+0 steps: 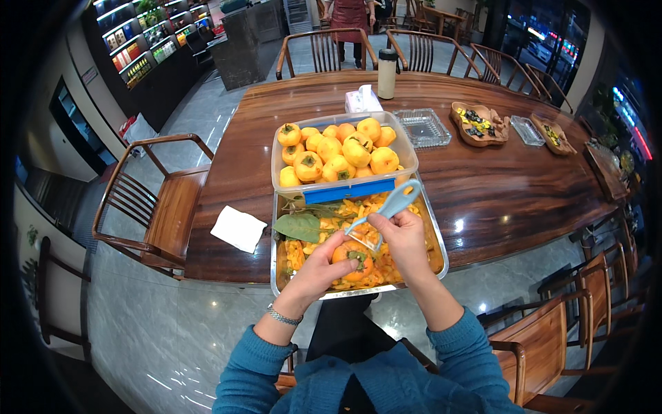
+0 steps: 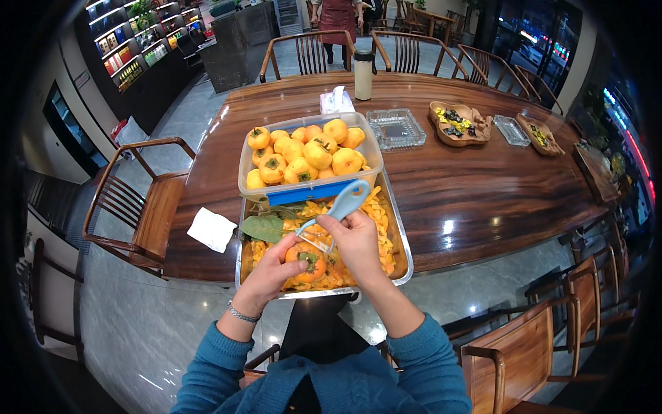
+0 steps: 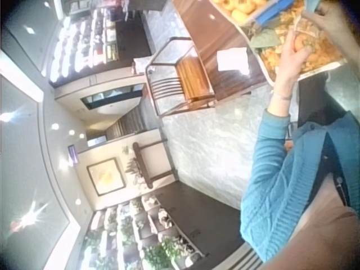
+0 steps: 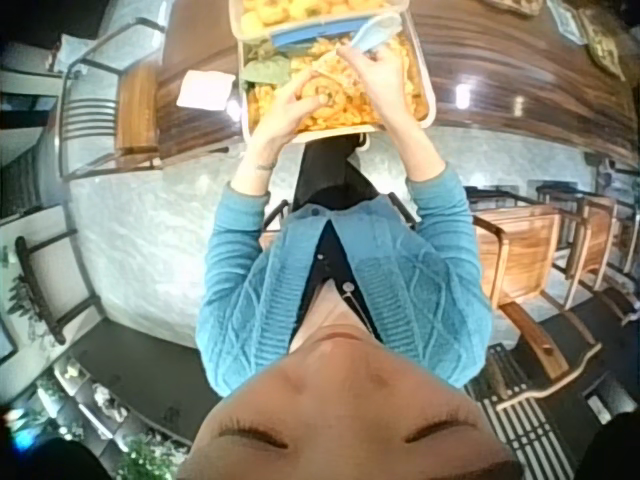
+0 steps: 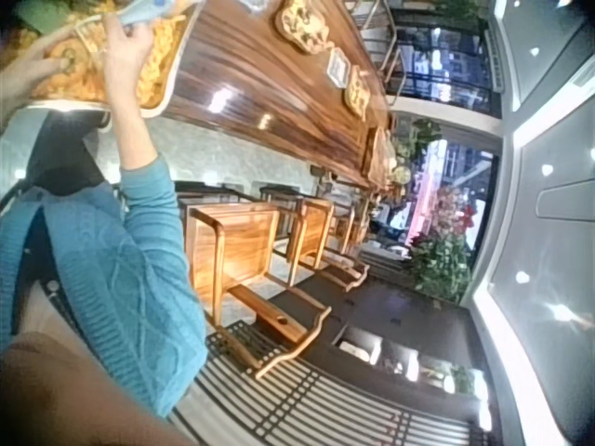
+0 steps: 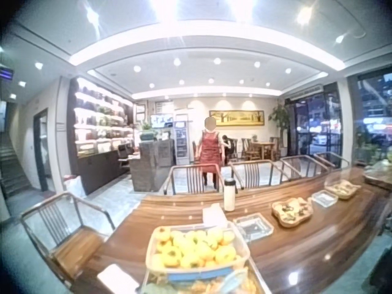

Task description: The person peels persimmons one by one with a peeler, removes the stems, and places the peeled fruit into a plastic container. The person then carries the container and a bag of waste to a kitchen area and empties the waste into a trash bin.

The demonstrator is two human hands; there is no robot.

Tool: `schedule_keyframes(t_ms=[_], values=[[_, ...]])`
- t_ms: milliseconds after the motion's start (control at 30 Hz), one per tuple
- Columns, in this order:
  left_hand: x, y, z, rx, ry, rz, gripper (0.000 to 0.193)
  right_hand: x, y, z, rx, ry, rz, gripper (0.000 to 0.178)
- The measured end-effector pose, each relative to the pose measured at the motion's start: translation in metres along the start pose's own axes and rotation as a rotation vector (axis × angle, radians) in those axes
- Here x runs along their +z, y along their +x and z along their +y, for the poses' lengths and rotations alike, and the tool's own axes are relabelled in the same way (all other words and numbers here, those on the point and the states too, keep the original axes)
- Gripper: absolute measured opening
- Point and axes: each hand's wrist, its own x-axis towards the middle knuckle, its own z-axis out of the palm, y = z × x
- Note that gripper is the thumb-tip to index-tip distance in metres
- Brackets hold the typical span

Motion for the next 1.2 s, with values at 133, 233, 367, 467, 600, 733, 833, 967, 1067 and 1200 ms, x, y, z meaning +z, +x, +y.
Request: schedule_keyframes(t_ms=[133, 233, 367, 467, 600, 733, 833, 967, 1067, 1200], values=[[0.003, 0.001, -0.002, 0.037, -0.052, 0.022, 0.038, 0.005, -0.003, -0.006, -0.026, 0.024, 0.008, 0.012], [0.006, -0.001, 0.001, 0.011, -0.355, 0.028, 0.037, 0.008, -0.006, -0.009, -0.063, 0.026, 0.012, 0.013], [0.009, -0.003, 0.009, 0.026, -0.105, 0.041, 0.038, 0.008, -0.008, -0.008, -0.103, -0.02, 0.093, 0.014], [0.015, -0.006, 0.012, 0.233, 0.516, 0.129, 0.044, 0.009, -0.007, -0.004, -0.246, -0.137, 0.14, 0.013], [0.021, -0.007, 0.008, 0.456, 1.01, 0.105, 0.051, 0.008, -0.004, 0.0, -0.205, -0.083, 0.094, 0.014], [0.016, -0.004, 0.004, 0.389, 1.003, 0.13, 0.051, 0.001, 0.003, -0.004, -0.089, 0.104, 0.092, 0.016], [0.011, -0.002, 0.003, 0.385, 0.894, 0.108, 0.046, -0.001, 0.003, -0.006, -0.123, 0.109, 0.084, 0.017], [0.011, 0.002, 0.006, 0.105, 0.202, 0.098, 0.036, 0.005, -0.005, -0.006, -0.134, 0.039, 0.026, 0.019], [0.009, 0.011, 0.011, 0.014, -0.222, 0.066, 0.029, 0.007, -0.009, -0.006, -0.08, 0.141, -0.058, 0.021], [0.008, 0.009, 0.013, 0.023, -0.109, -0.012, 0.026, 0.001, -0.005, -0.005, -0.009, 0.208, -0.105, 0.026]])
